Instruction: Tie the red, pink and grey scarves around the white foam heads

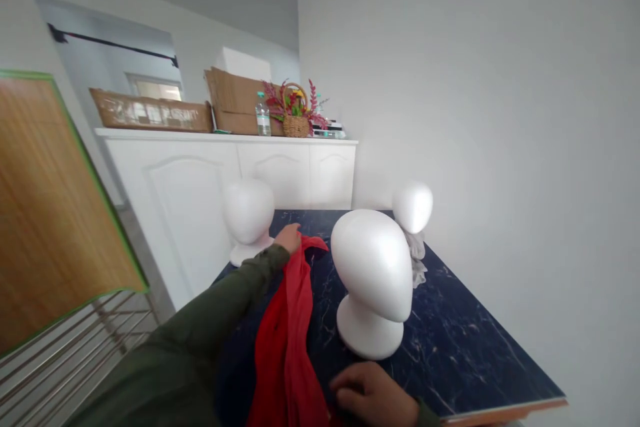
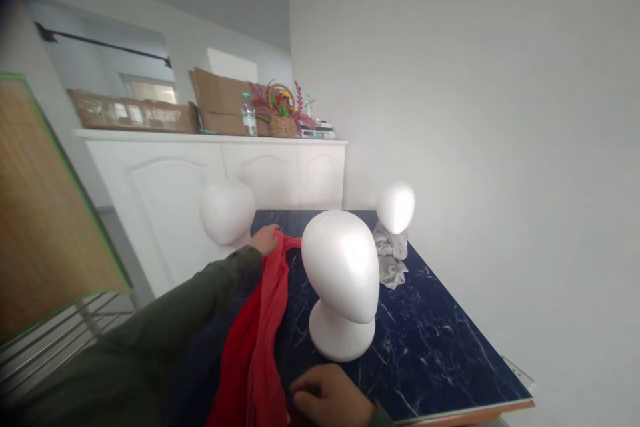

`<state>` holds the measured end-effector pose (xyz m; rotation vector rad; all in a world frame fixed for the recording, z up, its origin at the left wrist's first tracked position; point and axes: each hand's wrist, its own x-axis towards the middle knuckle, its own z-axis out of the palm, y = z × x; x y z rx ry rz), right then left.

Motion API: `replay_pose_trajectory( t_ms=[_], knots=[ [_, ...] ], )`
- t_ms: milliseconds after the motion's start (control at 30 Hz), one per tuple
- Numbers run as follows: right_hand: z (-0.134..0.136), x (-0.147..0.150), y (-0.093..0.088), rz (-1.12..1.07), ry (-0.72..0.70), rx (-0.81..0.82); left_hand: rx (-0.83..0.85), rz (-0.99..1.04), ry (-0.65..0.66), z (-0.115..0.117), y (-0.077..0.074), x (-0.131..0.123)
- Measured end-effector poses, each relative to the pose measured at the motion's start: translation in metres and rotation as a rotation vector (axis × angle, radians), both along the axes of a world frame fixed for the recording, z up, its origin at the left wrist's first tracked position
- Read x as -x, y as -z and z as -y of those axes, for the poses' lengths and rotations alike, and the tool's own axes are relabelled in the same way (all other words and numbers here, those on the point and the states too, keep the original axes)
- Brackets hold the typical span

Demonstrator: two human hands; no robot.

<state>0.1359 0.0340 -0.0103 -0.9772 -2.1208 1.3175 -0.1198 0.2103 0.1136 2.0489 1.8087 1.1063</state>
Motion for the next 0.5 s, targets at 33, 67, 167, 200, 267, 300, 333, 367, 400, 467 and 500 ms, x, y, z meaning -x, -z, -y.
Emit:
replay_pose_trajectory(
  t_ms=[33,67,167,200,267,300,333,367,400,467,500],
  knots=[
    [-0.001,-0.025,0.004,0.029,0.112,0.031,0.019,-0.011,0.021,0.007,0.013,-0.003],
    [-0.005,-0.049,0.008,0.048,0.268,0.021,0.040,-0.021,0.049,0.016,0.027,-0.006],
    [-0.025,-0.098,0.014,-0.055,0.788,-0.179,0.149,-0.002,0.194,0.056,0.069,-0.028],
    [-0.033,-0.104,0.013,-0.123,0.865,-0.248,0.197,0.024,0.266,0.071,0.080,-0.038],
    [-0.047,-0.100,0.008,-0.242,0.816,-0.299,0.274,0.085,0.411,0.099,0.094,-0.063],
    [-0.052,-0.091,0.005,-0.280,0.728,-0.293,0.283,0.120,0.480,0.111,0.096,-0.074],
    [-0.054,-0.080,0.001,-0.297,0.642,-0.282,0.268,0.158,0.533,0.120,0.095,-0.085],
    [-0.054,-0.067,-0.004,-0.297,0.575,-0.280,0.233,0.203,0.560,0.127,0.091,-0.093],
    [-0.051,-0.055,-0.009,-0.287,0.534,-0.300,0.187,0.247,0.561,0.132,0.085,-0.098],
    [-0.043,-0.032,-0.022,-0.253,0.475,-0.385,0.088,0.303,0.499,0.138,0.070,-0.097],
    [-0.038,-0.022,-0.030,-0.238,0.437,-0.425,0.049,0.303,0.453,0.139,0.061,-0.090]
  ],
)
